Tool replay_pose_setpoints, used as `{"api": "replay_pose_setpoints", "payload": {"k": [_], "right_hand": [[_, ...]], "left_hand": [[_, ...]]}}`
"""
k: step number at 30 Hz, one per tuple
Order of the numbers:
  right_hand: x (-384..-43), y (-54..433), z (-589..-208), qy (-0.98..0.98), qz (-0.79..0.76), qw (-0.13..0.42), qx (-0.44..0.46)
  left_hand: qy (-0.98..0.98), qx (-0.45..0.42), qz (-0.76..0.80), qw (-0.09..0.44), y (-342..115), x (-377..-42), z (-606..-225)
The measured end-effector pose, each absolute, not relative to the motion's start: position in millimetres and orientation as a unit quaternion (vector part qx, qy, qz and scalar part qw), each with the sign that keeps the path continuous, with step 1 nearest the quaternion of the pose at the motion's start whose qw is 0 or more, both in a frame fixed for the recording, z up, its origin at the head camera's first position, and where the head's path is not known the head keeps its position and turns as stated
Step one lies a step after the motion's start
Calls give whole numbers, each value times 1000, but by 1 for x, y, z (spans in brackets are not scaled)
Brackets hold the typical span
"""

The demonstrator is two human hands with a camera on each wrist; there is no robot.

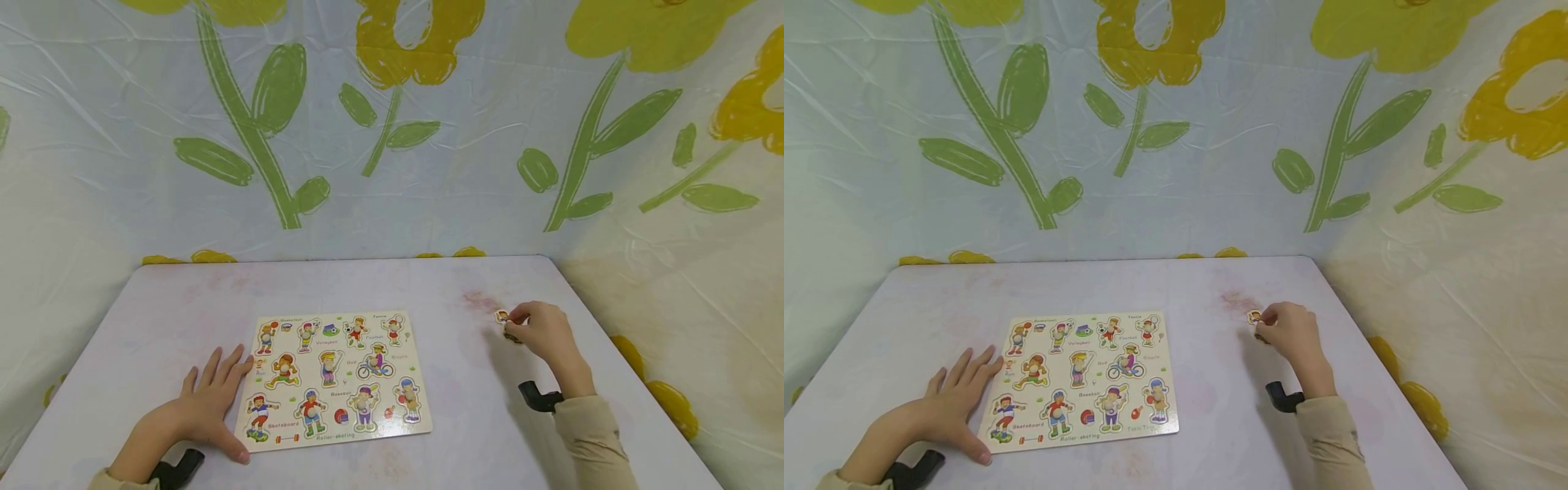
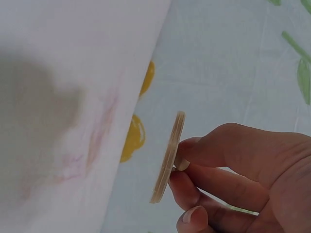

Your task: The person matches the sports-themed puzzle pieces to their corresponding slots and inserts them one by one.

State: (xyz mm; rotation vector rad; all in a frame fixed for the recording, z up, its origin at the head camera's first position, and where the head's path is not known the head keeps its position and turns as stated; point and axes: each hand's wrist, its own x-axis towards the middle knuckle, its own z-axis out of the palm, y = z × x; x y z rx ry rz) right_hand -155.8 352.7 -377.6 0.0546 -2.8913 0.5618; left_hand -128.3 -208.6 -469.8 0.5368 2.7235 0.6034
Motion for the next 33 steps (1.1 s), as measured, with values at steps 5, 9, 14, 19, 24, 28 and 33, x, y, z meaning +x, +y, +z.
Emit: {"api": "replay_pose_setpoints", "payload": {"k": [5,9,14,19,24,28,33], "right_hand": [[-157,342,-374,-976,184,110,36],[-158,333,-374,-974,185,119,49],[-160,319,-372,-971,181,137,71],[-163,304,-370,-969,181,144,84],[-167,288,-368,-969,175,143,101],[-169,274,-366,-968,177,138,108],[-171,257,-364,-969,180,130,110]], "left_hand": [[948,183,210,154,-208,-128,-468],[948,183,210,158,-208,-128,-468],[945,185,208,174,-206,-126,-458],[944,185,204,181,-204,-124,-453],[945,182,201,182,-204,-125,-454],[945,180,201,183,-204,-125,-454],[945,181,202,182,-204,-125,-455]]}}
